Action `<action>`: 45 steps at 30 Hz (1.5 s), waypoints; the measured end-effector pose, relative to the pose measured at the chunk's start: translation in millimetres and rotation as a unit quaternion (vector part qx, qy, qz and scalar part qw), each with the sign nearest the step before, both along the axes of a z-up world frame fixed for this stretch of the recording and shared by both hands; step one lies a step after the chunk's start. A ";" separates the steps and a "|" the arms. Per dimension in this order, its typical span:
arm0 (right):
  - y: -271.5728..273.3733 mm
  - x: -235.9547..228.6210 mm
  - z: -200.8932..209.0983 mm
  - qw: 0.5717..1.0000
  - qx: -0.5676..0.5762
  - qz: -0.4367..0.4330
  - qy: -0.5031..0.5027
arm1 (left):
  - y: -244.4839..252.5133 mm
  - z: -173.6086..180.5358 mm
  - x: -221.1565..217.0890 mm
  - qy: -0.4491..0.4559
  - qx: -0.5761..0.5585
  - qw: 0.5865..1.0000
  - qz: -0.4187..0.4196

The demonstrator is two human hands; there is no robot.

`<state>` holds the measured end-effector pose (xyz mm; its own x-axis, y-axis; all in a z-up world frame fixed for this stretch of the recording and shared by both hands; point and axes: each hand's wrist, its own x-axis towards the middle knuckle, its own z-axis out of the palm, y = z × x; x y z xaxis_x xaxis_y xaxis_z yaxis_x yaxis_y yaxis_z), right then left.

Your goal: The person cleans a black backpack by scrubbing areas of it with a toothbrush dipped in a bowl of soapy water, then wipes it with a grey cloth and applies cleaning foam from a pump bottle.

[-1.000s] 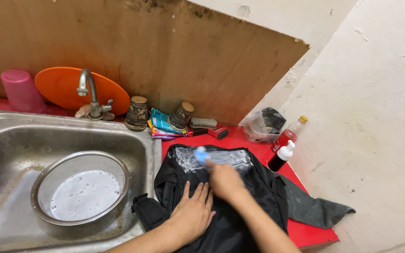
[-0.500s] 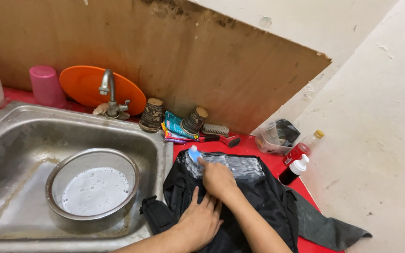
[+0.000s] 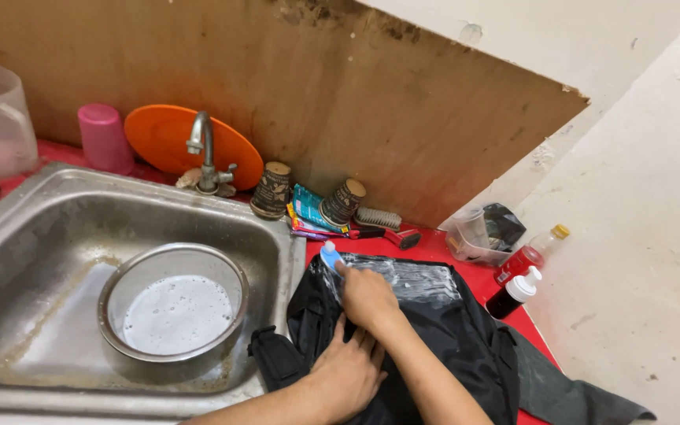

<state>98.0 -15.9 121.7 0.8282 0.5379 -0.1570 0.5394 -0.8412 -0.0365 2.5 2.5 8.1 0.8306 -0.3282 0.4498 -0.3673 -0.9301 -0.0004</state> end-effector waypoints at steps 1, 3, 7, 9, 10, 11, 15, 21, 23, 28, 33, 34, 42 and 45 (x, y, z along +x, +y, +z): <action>-13.2 -12.1 9.0 1.000 0.011 -0.001 0.001 | 1.1 -3.1 3.7 0.001 0.011 1.000 -0.001; -45.5 -35.9 25.5 0.998 -0.023 0.018 0.056 | -3.7 -10.2 11.2 0.096 -0.023 0.995 -0.031; -55.0 -40.4 33.5 0.995 -0.073 0.008 0.068 | -6.0 -16.0 9.7 0.096 0.012 0.995 -0.011; -30.8 -20.4 24.9 0.996 -0.068 -0.012 0.054 | -7.6 -27.1 17.3 0.068 -0.004 0.998 -0.017; -15.7 -6.9 21.1 0.997 -0.062 -0.010 0.046 | -0.6 -22.4 21.7 0.060 0.002 0.998 -0.014; -4.2 1.2 13.4 0.998 -0.052 -0.015 0.029 | -1.4 -21.4 18.0 0.047 0.006 0.999 -0.006; -6.1 13.3 -10.3 0.999 -0.011 0.033 -0.037 | -0.9 -35.9 21.1 0.009 0.011 1.000 -0.010; -70.0 -15.6 3.8 0.995 -0.094 0.042 0.002 | 6.2 -7.2 23.7 0.246 -0.024 0.967 -0.063; -50.4 -2.2 3.8 0.995 -0.088 0.034 -0.015 | 0.9 -23.1 26.3 0.166 -0.023 0.985 -0.048; -16.3 23.3 -23.4 0.995 -0.066 -0.026 -0.072 | 1.5 -13.5 14.5 0.072 -0.013 0.997 -0.009; -69.3 -28.1 4.2 0.997 -0.078 -0.004 -0.015 | 0.0 -6.9 2.7 0.027 -0.014 0.999 -0.012; -73.0 -26.8 8.4 0.996 -0.084 -0.007 -0.018 | -1.1 -1.3 7.1 0.024 -0.020 0.999 -0.015; -47.8 24.8 -40.8 0.993 -0.065 -0.013 -0.100 | 2.4 5.5 -4.9 0.026 -0.016 1.000 -0.007; -72.2 -16.5 -1.3 0.995 -0.080 -0.048 -0.021 | 0.8 -3.6 1.1 0.008 -0.012 1.000 0.001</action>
